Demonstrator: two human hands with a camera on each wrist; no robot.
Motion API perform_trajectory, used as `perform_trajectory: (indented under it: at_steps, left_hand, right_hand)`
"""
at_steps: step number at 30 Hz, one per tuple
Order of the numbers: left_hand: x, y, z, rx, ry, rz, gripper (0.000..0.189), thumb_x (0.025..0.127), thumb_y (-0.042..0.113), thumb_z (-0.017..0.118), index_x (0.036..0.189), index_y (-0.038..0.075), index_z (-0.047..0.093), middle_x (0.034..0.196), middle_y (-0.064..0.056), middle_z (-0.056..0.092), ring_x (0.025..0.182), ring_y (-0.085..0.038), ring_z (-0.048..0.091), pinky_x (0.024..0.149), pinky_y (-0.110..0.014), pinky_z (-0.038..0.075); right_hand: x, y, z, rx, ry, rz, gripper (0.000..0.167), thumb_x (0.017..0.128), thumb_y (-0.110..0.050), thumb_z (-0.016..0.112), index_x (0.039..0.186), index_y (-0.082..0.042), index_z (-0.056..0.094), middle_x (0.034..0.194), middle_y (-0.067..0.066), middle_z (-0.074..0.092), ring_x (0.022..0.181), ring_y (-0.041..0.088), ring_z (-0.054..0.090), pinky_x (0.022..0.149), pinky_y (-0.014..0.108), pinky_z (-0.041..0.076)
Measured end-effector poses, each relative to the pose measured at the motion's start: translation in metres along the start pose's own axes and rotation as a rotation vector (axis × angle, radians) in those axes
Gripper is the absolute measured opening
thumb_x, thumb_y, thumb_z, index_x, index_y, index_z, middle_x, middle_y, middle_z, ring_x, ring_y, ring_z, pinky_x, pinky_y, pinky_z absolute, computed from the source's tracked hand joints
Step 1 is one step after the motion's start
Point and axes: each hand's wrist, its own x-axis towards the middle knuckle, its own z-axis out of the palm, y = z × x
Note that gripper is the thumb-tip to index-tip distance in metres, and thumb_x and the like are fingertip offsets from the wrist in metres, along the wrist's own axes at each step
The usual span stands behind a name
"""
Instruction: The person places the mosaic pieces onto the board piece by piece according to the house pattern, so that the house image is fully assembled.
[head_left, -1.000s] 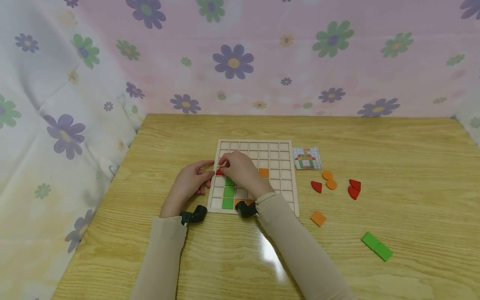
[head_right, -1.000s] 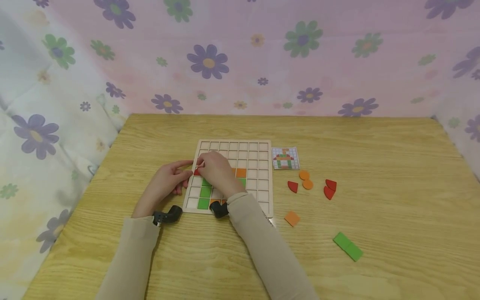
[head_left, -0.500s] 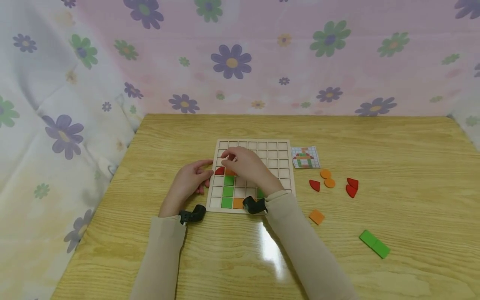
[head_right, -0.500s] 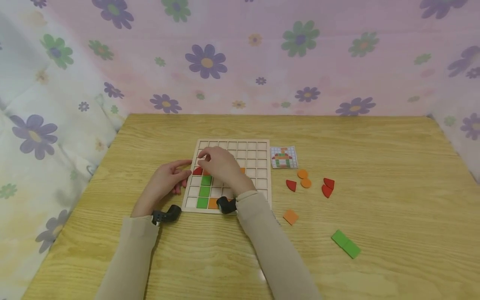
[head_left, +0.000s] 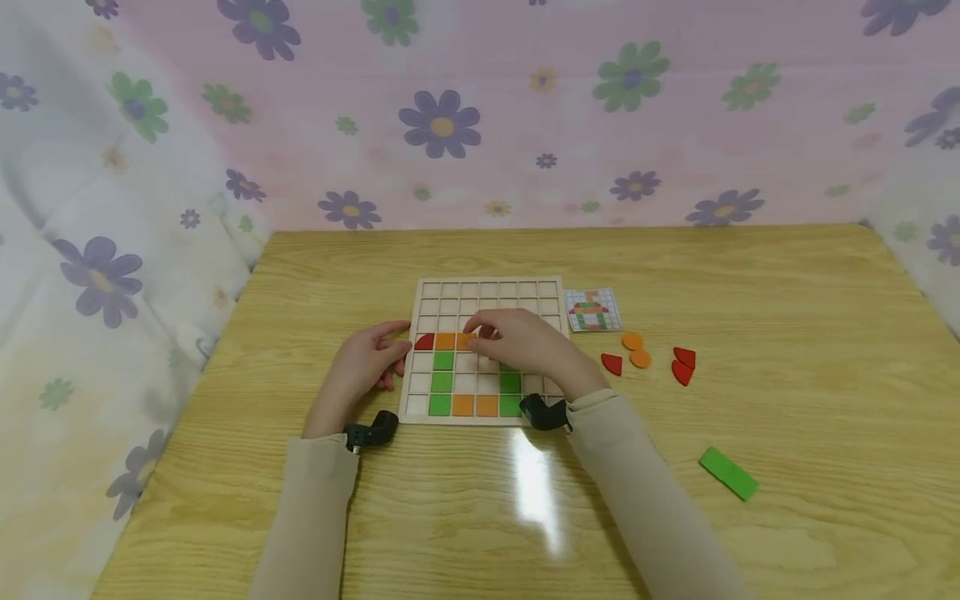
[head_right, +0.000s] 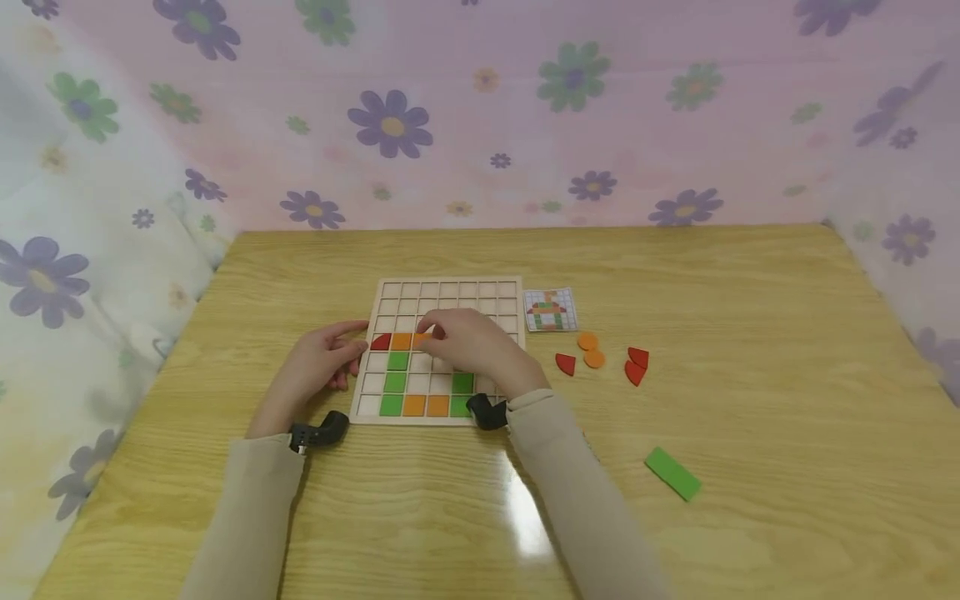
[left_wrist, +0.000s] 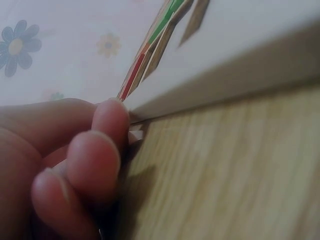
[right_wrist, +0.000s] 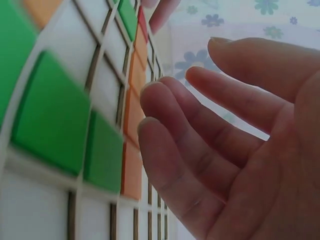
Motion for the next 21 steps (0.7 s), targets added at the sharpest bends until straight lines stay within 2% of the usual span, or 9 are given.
perform_trajectory:
  at_steps: [6, 12, 21]
  left_hand:
    - [-0.001, -0.001, -0.001, 0.009, -0.002, 0.014, 0.040, 0.089, 0.031, 0.055, 0.127, 0.025, 0.048, 0.066, -0.011, 0.059, 0.044, -0.019, 0.050, 0.044, -0.035, 0.048]
    - [-0.001, 0.001, -0.001, 0.015, -0.008, -0.002, 0.040, 0.089, 0.030, 0.055, 0.128, 0.026, 0.048, 0.067, -0.011, 0.059, 0.045, -0.020, 0.051, 0.044, -0.033, 0.047]
    - [-0.001, 0.002, -0.002, -0.008, -0.010, 0.004, 0.040, 0.089, 0.029, 0.056, 0.128, 0.025, 0.048, 0.068, -0.012, 0.059, 0.044, -0.018, 0.050, 0.045, -0.034, 0.048]
  right_hand:
    - [-0.015, 0.008, -0.006, -0.035, -0.007, 0.019, 0.029, 0.088, -0.033, 0.054, 0.113, -0.019, 0.059, 0.098, -0.004, 0.058, 0.088, 0.013, 0.052, 0.077, 0.032, 0.044]
    - [-0.035, 0.024, -0.017, -0.025, -0.012, 0.056, 0.029, 0.090, -0.032, 0.052, 0.114, -0.017, 0.058, 0.096, -0.002, 0.058, 0.083, 0.014, 0.053, 0.072, 0.031, 0.044]
    - [-0.062, 0.063, -0.037, -0.053, 0.029, 0.103, 0.030, 0.089, -0.029, 0.054, 0.115, -0.014, 0.057, 0.094, 0.000, 0.058, 0.081, 0.015, 0.053, 0.070, 0.031, 0.044]
